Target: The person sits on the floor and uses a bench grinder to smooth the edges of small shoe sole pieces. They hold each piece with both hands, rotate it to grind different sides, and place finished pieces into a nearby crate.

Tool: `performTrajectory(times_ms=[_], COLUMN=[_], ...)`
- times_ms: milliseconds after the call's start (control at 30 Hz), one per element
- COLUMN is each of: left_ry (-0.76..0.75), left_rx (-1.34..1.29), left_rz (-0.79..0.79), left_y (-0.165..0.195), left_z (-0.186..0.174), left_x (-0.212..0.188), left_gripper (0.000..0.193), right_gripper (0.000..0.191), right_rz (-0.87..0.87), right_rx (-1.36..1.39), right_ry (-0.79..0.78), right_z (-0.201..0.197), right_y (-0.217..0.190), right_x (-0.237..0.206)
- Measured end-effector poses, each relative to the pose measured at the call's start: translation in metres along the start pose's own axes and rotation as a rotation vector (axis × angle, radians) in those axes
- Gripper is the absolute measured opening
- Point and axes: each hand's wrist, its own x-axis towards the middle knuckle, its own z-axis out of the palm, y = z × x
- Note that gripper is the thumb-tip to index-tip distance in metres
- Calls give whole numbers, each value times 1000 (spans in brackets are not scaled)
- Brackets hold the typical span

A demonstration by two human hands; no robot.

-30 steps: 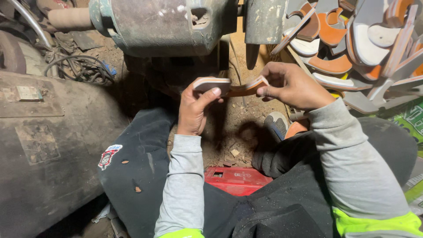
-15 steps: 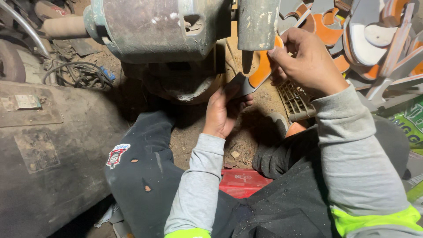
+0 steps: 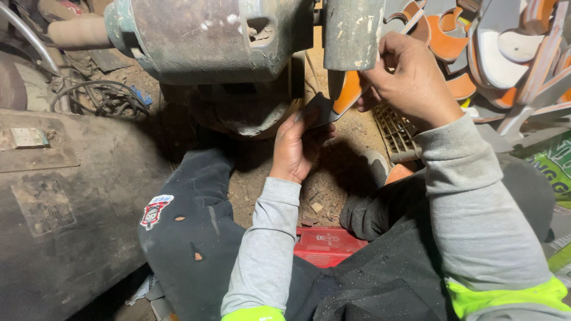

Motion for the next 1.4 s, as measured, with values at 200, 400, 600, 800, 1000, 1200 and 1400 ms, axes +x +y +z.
performTrajectory(times_ms=[200,400,600,800,1000,1200,1400], left_ry=[79,75,93,110,-53,-83,-72], left_rx=[130,149,164,219,334,114,-43], left_rz=[3,-12,-1,124,195,-14,-113], left_y=[15,34,44,61,54,22,-2], left_z=[1,0,-13,-9,14,16,13], left_x=[-8,-16,-18,-26,-31,-20,-9], left_gripper=[27,30,26,27,38,35,39], right_gripper=[21,22,24,23,21,23,25], right_rz=[-10,31,129,218,199,71,-19], right_rx=[144,221,160,-18,-13,-54,-158], right_ry=[-17,19,33,-302,-257,-45,28], right_z=[13,30,43,27,-2,-16,-17], right_y=[4,8,16,23,20,11,5], right_x=[-4,-17,-33,-37,-29,-21,-9])
